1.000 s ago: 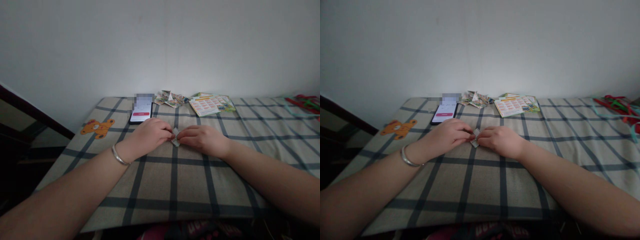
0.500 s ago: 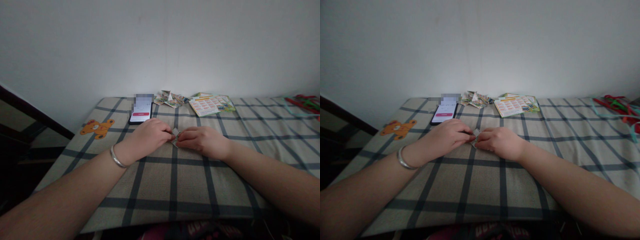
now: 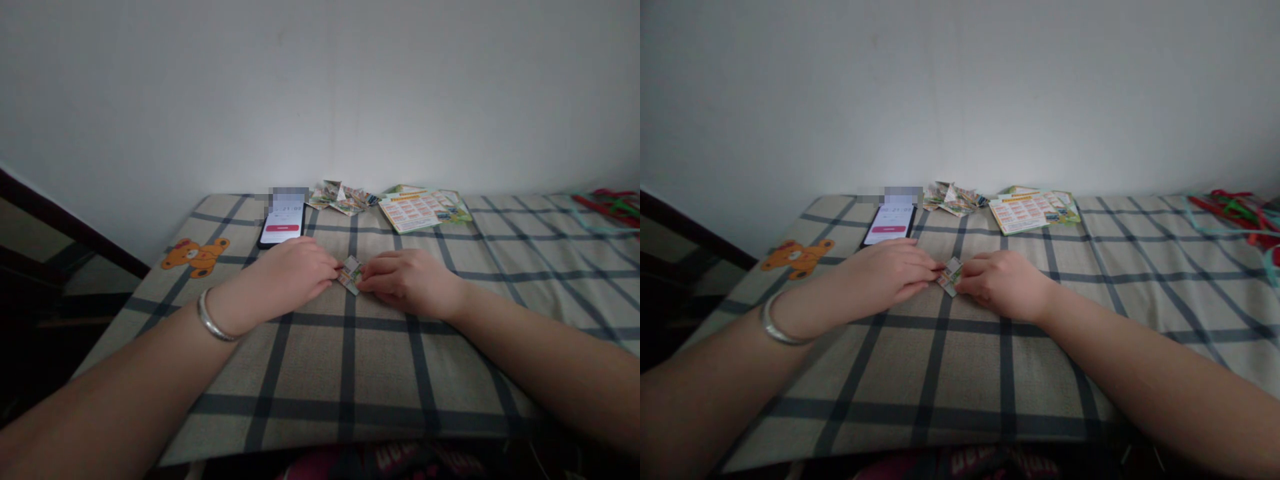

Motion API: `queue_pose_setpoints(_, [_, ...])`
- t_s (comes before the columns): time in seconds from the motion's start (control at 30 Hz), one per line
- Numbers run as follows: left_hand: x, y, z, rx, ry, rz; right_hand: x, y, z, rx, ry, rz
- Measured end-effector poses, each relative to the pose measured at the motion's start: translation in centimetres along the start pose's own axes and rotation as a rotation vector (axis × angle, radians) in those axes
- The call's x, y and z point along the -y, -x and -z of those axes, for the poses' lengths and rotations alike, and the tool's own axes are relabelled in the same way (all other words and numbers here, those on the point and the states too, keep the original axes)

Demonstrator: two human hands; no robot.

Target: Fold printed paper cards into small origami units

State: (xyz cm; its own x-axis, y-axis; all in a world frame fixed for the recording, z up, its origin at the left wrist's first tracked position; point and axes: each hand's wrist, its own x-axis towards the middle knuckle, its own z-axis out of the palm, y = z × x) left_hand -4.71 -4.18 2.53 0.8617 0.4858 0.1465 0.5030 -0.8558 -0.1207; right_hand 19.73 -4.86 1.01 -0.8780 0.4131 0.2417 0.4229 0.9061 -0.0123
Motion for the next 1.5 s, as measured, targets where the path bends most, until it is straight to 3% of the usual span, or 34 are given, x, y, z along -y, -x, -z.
queue_pose_setpoints(0.37, [-0.6,-0.1,-0.2,-0.06,0.016,0.036,0.6,0.2,-0.4,-0.023,0.095,-0.086])
queue_pose_setpoints(0.63, [-0.8,-0.3,-2.2,-0.14,0.042,0.074,0.4,0.3,-0.6,-0.027,0.044,-0.099])
queue_pose_setpoints(0.93, [-1.2,-0.4,-2.5,-0.158,0.031,0.067,0.8,0.1,-0.4,-0.011,0.146,-0.118])
queue_pose_setpoints(1.2, [-1.9,-0.7,-2.0,-0.15,-0.024,0.063,0.5,-0.4,-1.2,-0.099,0.164,-0.202])
queue_pose_setpoints(1.5, [-1.1,-0.6,-1.8,-0.093,0.031,0.059,0.8,-0.6,-1.2,-0.02,0.173,-0.263])
